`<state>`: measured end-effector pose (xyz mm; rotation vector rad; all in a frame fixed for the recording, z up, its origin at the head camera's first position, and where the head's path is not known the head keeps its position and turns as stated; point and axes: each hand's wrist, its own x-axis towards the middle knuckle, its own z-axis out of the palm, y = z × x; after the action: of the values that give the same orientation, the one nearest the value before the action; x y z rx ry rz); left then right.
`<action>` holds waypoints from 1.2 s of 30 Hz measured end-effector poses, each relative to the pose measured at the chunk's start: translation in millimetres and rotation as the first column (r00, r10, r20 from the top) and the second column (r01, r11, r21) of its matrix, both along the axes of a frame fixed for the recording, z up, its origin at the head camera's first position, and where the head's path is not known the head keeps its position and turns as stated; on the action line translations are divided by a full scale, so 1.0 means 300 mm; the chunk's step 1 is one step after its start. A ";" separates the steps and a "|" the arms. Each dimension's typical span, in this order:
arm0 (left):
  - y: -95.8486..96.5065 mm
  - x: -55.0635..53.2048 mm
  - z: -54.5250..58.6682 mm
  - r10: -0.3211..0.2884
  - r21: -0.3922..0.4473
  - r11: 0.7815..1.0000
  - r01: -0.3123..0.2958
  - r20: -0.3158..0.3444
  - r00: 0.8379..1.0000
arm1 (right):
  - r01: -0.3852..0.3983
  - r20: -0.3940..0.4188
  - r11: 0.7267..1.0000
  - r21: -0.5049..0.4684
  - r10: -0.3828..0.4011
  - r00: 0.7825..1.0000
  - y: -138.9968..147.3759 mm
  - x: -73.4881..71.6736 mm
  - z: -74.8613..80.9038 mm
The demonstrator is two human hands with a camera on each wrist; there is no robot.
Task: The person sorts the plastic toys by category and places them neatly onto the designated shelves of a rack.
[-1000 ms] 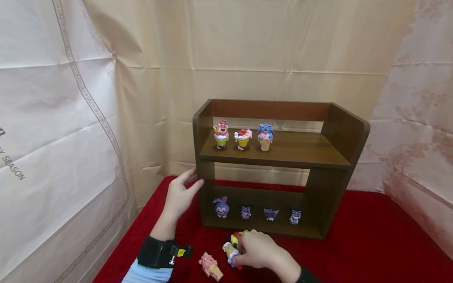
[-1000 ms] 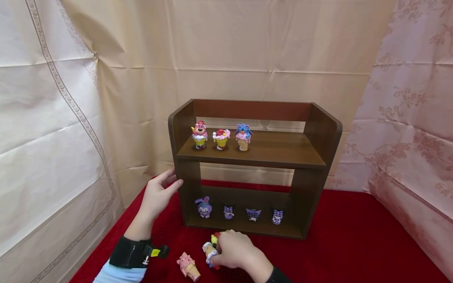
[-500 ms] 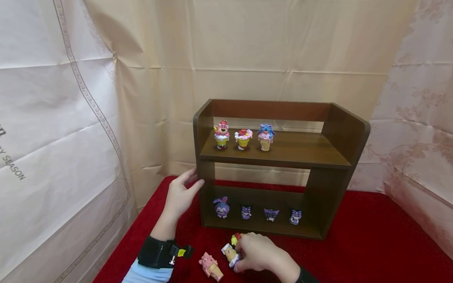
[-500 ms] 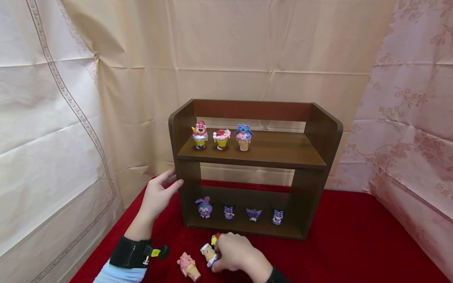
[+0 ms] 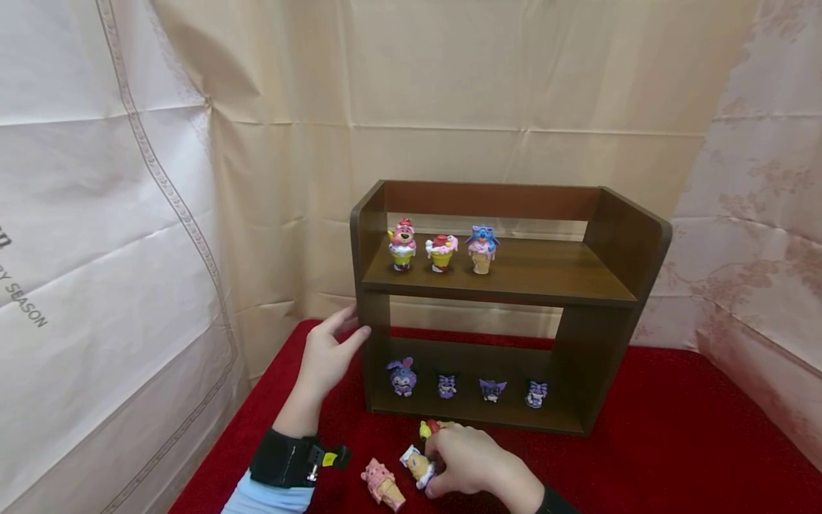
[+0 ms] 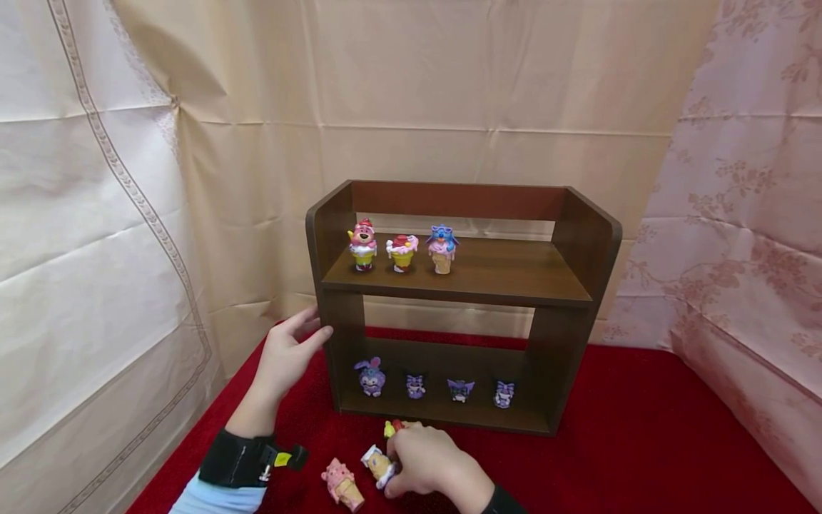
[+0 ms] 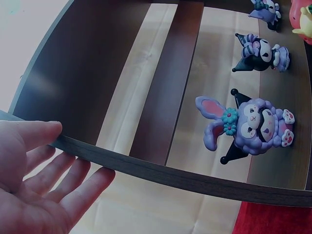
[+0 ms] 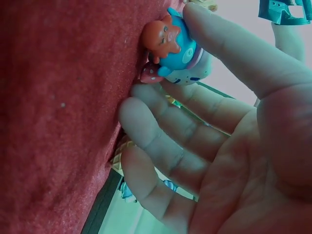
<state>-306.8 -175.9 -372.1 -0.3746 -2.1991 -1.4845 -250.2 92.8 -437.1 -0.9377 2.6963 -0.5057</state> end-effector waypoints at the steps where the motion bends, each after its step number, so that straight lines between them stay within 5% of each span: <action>1: 0.000 0.001 0.000 0.000 0.000 1.000 0.000 0.000 1.000 | 0.000 0.009 1.000 -0.001 0.000 1.000 0.000 0.000 0.001; 14: 0.002 -0.001 -0.001 0.001 -0.006 1.000 -0.001 0.004 1.000 | -0.034 0.020 0.999 -0.008 0.035 0.999 0.003 0.004 0.009; 25: 0.001 0.000 0.000 -0.002 0.001 1.000 0.002 0.016 1.000 | -0.080 0.056 0.985 -0.156 0.089 0.994 0.024 -0.014 0.009; 36: 0.000 0.006 0.003 0.010 -0.003 1.000 -0.010 0.020 1.000 | -0.087 0.014 0.981 -0.171 0.091 0.996 0.024 -0.018 0.010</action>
<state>-304.9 -175.9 -371.1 -0.3503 -2.2162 -1.4860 -255.7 100.0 -434.0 -1.0843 2.6099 -0.7321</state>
